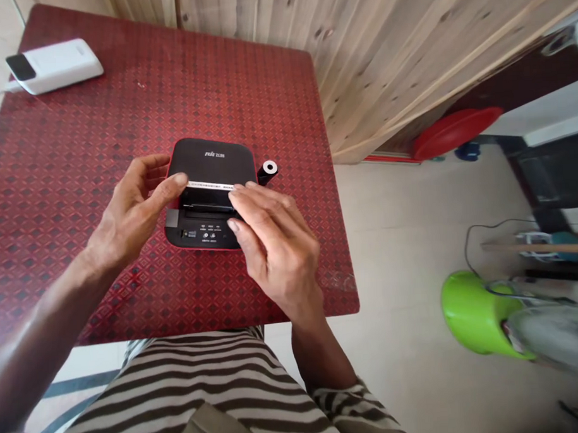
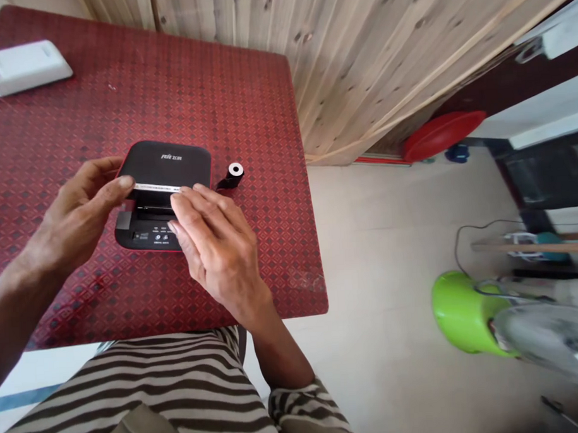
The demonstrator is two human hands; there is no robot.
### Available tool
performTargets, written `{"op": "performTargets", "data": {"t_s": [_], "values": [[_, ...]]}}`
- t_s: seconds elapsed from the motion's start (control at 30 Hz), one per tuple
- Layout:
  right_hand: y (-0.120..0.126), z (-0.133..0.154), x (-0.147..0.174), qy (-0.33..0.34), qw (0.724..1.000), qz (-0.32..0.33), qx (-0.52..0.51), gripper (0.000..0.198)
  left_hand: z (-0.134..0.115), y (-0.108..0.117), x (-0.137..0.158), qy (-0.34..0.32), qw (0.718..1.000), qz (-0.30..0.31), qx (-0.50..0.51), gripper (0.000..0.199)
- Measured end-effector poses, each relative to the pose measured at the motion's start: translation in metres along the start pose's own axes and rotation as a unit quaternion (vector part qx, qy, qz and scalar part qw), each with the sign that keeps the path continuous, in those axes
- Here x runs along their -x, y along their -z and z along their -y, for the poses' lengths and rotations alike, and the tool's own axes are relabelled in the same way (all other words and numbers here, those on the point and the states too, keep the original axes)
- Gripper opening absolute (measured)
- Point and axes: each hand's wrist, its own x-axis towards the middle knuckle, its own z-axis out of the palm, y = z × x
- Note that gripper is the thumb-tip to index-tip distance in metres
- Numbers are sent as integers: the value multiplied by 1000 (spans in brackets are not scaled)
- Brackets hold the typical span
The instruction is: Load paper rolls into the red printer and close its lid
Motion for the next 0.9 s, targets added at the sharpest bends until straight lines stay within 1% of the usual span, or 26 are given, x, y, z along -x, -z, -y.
{"op": "performTargets", "data": {"t_s": [0.1, 0.17, 0.2, 0.27, 0.37, 0.47, 0.57, 0.73, 0.8, 0.9], "values": [[7, -5, -4, 21, 1000, -4, -10, 23, -7, -3, -4, 32, 999, 24, 29, 64], [11, -8, -7, 29, 999, -34, -9, 25, -11, -4, -6, 56, 997, 31, 49, 65], [12, -10, -8, 23, 998, -51, -7, 27, -13, -4, -7, 64, 996, 33, 55, 64], [12, -14, -10, -9, 998, -68, 3, 28, -14, -3, -9, 72, 995, 38, 62, 63], [4, -22, -11, -87, 995, -55, -10, 32, -15, -1, -9, 70, 994, 49, 63, 65], [-8, -29, -10, -150, 987, -40, -41, 41, -14, 2, -8, 80, 991, 82, 68, 68], [-16, -34, -8, -181, 982, -26, -51, 42, -11, 3, -6, 106, 984, 120, 81, 65], [-19, -39, -2, -237, 969, -6, -68, 73, -9, 5, -7, 116, 980, 144, 80, 60], [-20, -39, 0, -254, 963, 1, -89, 75, -9, 5, -8, 109, 978, 158, 84, 58], [-21, -36, 3, -268, 957, 19, -109, 73, -7, 6, -9, 96, 979, 164, 74, 60]]}}
